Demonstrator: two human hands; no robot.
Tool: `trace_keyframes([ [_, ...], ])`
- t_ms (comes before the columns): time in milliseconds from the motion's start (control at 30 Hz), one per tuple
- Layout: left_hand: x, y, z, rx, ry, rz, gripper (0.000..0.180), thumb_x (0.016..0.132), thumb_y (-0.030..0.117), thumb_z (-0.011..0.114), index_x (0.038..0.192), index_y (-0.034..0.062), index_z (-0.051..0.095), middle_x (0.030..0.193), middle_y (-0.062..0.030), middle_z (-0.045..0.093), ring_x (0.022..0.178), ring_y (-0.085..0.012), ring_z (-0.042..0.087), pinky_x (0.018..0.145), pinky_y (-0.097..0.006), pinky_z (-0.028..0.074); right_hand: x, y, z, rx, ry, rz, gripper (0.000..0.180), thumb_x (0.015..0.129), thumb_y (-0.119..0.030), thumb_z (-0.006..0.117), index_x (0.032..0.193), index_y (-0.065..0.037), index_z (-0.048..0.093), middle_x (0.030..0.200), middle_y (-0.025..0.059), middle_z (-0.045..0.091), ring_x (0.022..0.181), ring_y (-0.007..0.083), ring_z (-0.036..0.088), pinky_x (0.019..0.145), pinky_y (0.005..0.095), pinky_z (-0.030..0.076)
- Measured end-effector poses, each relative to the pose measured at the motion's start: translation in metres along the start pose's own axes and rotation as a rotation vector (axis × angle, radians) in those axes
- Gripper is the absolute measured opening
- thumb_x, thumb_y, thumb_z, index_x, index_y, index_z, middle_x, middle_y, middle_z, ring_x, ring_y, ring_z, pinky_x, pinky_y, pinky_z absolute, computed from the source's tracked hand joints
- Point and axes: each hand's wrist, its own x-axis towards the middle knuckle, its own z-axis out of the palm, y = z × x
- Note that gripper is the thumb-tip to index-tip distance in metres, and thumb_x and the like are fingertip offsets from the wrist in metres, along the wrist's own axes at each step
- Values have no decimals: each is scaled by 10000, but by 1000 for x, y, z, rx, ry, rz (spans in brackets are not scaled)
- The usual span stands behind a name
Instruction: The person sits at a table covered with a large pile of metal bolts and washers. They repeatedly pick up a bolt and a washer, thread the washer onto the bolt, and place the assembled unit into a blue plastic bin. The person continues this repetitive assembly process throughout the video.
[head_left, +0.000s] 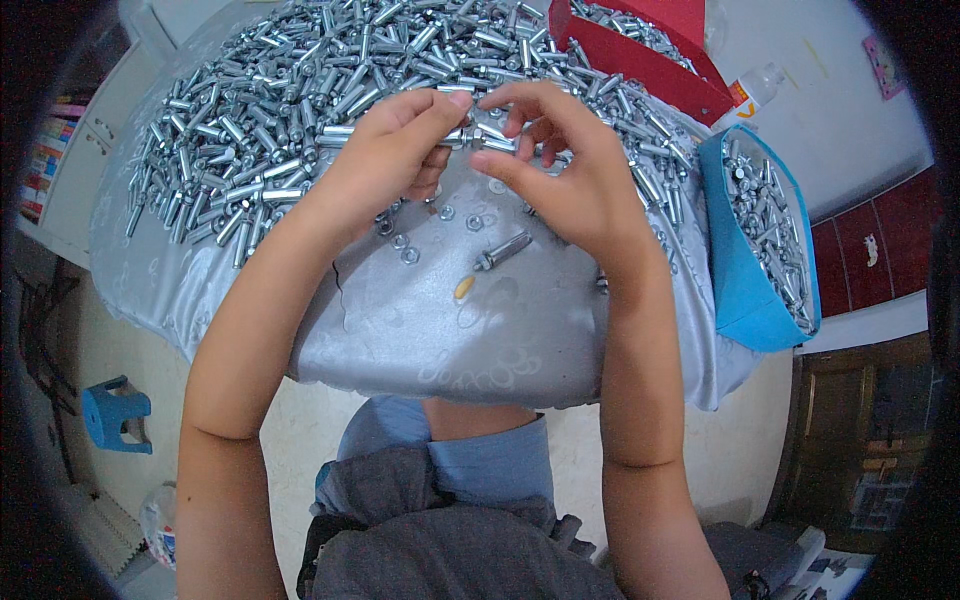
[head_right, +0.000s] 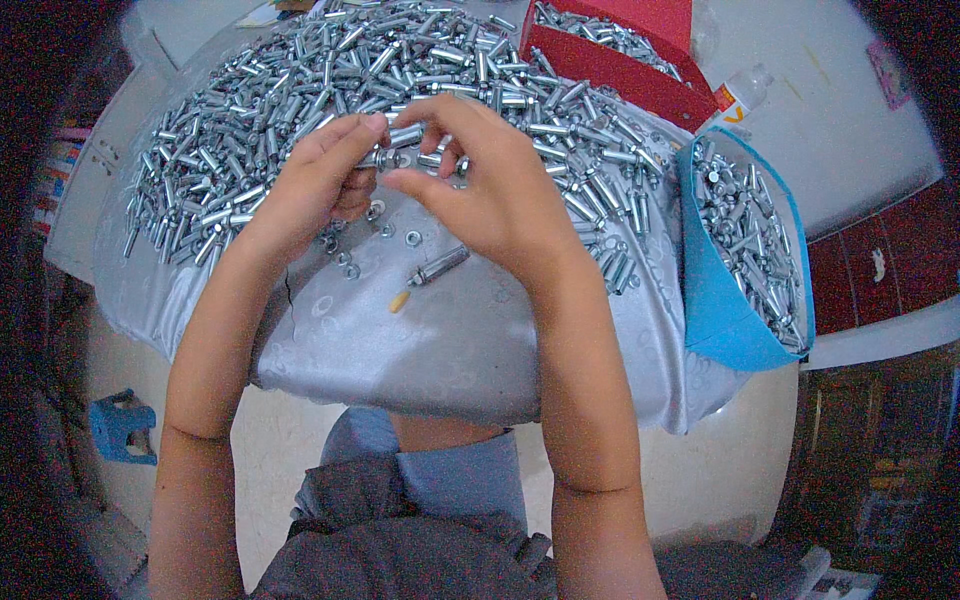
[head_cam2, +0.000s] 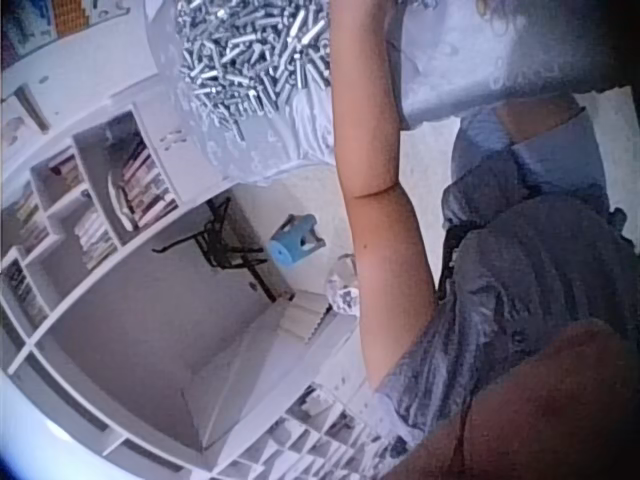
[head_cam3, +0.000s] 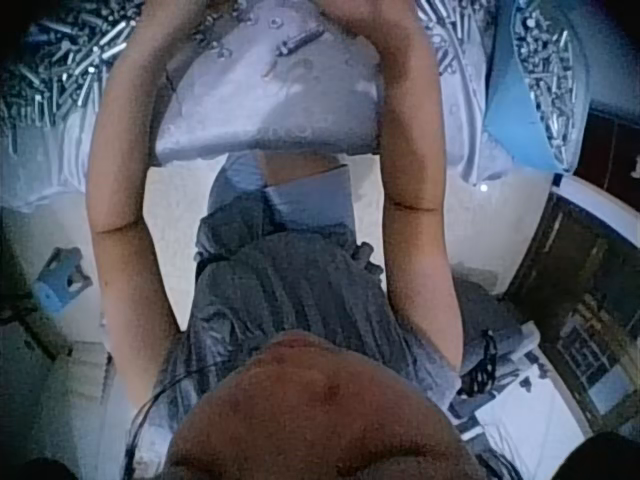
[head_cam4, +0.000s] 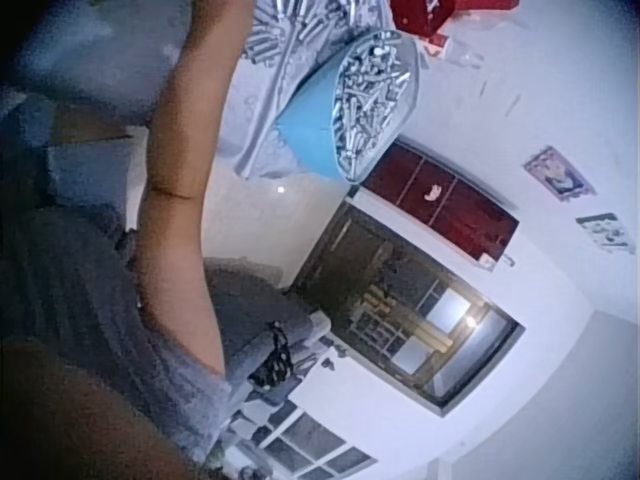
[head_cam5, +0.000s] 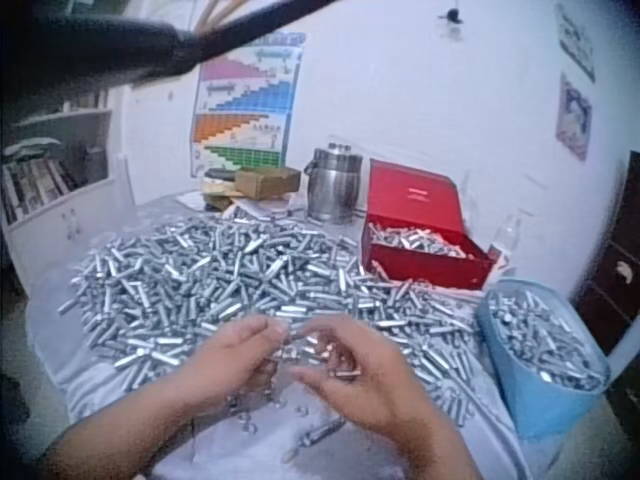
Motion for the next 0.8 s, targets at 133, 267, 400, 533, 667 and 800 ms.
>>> trace_keyframes([
  [133,1,1,1,13,24,-4,259,877,361,494,843,105,482,535,73,300,427,-33,245,383,-203,180,0,11,-6,-20,-187,41,223,742,-224,659,819,-27,589,652,79,531,560,171,486,526,286,410],
  [267,0,1,0,-22,-5,-14,265,877,366,491,852,102,483,536,74,294,428,-33,238,383,-203,175,-1,0,-5,-16,-163,151,209,767,-209,626,829,-16,577,690,100,539,576,188,491,542,303,415],
  [400,0,0,-1,-9,-29,7,272,876,370,492,869,98,492,539,71,308,432,-30,249,383,-200,182,-1,8,1,65,-162,-10,235,763,-222,635,831,-9,563,698,101,538,570,193,489,543,303,419],
  [533,-4,4,3,37,27,-2,277,877,375,489,875,98,503,547,68,344,433,-28,272,381,-196,197,-2,9,-4,26,-296,147,248,757,-217,642,865,-17,542,733,89,544,577,190,494,555,297,424],
  [667,3,-4,-3,73,2,30,269,878,375,486,889,107,512,556,64,377,437,-29,291,389,-197,202,-1,1,6,39,-153,50,227,819,-234,575,797,-8,562,652,139,532,582,246,515,566,334,425],
  [800,0,1,2,44,8,-6,240,881,356,483,885,117,507,543,66,368,439,-30,291,397,-200,201,-3,1,9,-14,-220,227,297,845,-307,518,791,-21,575,678,179,565,649,342,557,590,391,436],
])
